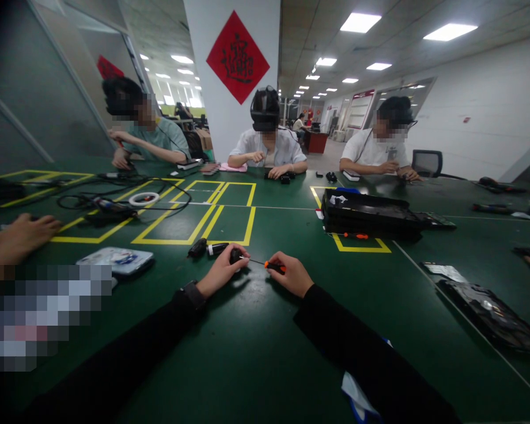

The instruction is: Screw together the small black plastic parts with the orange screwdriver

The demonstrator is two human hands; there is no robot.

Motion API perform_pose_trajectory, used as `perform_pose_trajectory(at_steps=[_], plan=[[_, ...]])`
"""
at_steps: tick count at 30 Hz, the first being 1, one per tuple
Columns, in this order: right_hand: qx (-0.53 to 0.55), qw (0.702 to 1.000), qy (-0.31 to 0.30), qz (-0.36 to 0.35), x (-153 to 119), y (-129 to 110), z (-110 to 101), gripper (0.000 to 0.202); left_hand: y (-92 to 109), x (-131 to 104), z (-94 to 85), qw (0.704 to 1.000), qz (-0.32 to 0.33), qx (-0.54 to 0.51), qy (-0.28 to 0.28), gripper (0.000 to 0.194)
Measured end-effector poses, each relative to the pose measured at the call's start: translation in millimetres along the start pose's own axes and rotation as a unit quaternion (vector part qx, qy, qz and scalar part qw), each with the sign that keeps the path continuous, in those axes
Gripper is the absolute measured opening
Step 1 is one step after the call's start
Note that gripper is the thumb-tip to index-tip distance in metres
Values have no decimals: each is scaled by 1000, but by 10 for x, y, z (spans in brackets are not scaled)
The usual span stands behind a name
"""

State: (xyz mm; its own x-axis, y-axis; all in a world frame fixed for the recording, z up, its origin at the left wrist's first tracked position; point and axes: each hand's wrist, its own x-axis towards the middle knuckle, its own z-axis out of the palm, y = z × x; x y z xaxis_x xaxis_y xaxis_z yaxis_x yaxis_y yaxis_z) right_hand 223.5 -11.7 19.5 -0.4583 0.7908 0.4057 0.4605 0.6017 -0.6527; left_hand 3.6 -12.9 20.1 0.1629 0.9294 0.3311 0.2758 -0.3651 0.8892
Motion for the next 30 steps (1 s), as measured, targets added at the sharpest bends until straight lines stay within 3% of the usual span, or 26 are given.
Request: perform_pose_trajectory(at_steps=[16, 24, 30], plan=[[-3, 1000, 24, -7, -14, -12, 0, 12, -5, 8, -1, 1000, 4, 0, 5, 24], [-60, 998, -31, -2, 2, -32, -37, 19, 31, -3, -4, 1000, 6, 13, 9, 20], [-21, 999, 18, -30, 12, -58, -44, 16, 21, 2, -4, 999, -3, 23, 23, 19]])
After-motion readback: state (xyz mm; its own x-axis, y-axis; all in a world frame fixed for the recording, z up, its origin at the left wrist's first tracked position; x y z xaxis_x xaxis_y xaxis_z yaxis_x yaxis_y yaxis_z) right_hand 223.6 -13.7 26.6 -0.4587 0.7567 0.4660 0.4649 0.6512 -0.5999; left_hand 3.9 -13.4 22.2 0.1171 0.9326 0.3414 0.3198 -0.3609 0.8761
